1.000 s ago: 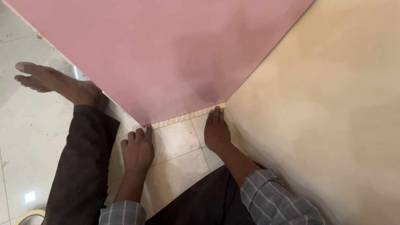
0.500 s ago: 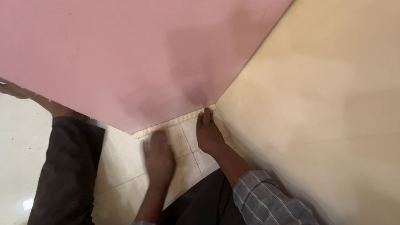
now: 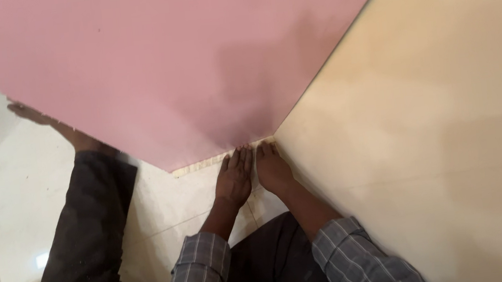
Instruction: The person sits on the floor and applies masking tape to a thin wooden strip. They then press the taped strip along the bottom edge of a pink wall panel to secure it in place. Finally, they use a wooden mallet to tap the strip firmly against the wall.
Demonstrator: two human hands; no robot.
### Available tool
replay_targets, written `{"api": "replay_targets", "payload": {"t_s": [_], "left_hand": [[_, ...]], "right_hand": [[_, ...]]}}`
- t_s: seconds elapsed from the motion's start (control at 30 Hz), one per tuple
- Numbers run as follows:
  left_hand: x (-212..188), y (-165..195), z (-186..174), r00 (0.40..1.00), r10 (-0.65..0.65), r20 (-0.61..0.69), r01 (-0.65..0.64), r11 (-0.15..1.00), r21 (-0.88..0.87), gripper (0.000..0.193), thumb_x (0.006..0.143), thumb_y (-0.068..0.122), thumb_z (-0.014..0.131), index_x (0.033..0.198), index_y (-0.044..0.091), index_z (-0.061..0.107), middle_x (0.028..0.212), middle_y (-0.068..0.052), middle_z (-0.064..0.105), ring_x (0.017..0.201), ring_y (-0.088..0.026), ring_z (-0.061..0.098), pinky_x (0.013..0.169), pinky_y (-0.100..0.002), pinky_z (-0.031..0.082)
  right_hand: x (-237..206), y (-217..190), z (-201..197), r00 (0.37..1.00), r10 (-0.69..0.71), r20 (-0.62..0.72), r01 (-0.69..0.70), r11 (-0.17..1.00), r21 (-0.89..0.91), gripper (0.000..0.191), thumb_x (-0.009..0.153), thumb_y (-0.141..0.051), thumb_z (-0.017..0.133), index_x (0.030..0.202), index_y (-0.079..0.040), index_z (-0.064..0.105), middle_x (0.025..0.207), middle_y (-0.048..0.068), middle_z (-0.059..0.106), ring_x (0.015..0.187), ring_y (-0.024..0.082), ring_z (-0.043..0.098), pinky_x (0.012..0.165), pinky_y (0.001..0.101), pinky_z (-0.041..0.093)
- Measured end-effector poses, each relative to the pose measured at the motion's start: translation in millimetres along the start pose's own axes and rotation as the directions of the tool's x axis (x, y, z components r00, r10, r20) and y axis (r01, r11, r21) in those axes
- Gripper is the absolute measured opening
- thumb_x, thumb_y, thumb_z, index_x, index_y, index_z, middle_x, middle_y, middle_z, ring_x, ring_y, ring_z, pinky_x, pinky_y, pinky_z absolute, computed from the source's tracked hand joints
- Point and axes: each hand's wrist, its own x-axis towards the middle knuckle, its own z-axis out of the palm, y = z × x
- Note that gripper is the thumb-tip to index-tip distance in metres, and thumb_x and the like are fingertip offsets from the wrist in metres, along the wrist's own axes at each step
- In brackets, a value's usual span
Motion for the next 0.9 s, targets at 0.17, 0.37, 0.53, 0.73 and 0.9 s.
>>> {"api": "replay_targets", "payload": {"t_s": [0.17,0.37,0.53,0.73,0.9], "left_hand": [[3,9,-3,1.0,0.002,-0.023,-0.001,0.999,0.048,0.068,0.096,0.017,0.04,0.159,0.003,0.021,0.164,-0.012,0.03,0.151,-0.028,0.026,0.121,-0.046,0.022],[1,10,-13,1.0,-0.008,0.018,0.009,1.0,-0.027,0.065,0.098,0.022,0.046,0.157,0.002,0.026,0.162,-0.014,0.034,0.149,-0.029,0.029,0.119,-0.05,0.025],[5,2,-24,0.999,0.026,0.024,-0.025,0.999,-0.043,0.064,0.099,0.022,0.048,0.156,0.003,0.028,0.16,-0.013,0.037,0.148,-0.029,0.031,0.118,-0.05,0.028],[10,-4,-38,0.987,-0.016,0.159,0.038,0.99,-0.138,0.062,0.102,0.019,0.047,0.16,0.007,0.029,0.163,-0.01,0.039,0.15,-0.027,0.035,0.118,-0.047,0.034],[-39,9,-28,0.976,0.08,-0.2,-0.111,0.982,-0.149,0.07,0.088,0.019,0.061,0.152,0.014,0.033,0.159,-0.014,0.038,0.146,-0.035,0.036,0.112,-0.053,0.033]], "right_hand": [[0,17,8,0.998,-0.052,-0.039,0.05,0.997,-0.064,0.058,0.096,-0.006,0.047,0.147,0.015,0.034,0.157,0.035,0.029,0.15,0.044,0.028,0.121,0.0451,0.03],[3,29,10,0.994,-0.1,0.048,0.104,0.992,-0.076,0.059,0.091,-0.001,0.046,0.147,0.014,0.034,0.159,0.035,0.025,0.151,0.045,0.022,0.121,0.0446,0.025],[13,32,8,0.985,-0.143,0.098,0.157,0.977,-0.145,0.058,0.092,-0.001,0.048,0.147,0.015,0.036,0.157,0.038,0.028,0.15,0.047,0.026,0.123,0.0442,0.024],[21,41,9,0.965,-0.174,0.198,0.205,0.967,-0.15,0.059,0.091,0.0,0.048,0.148,0.013,0.037,0.158,0.036,0.031,0.151,0.043,0.029,0.127,0.0427,0.023],[11,27,16,0.979,-0.117,0.17,0.153,0.964,-0.219,0.064,0.091,0.002,0.044,0.151,0.013,0.025,0.161,0.034,0.017,0.151,0.045,0.017,0.123,0.0452,0.019]]}}
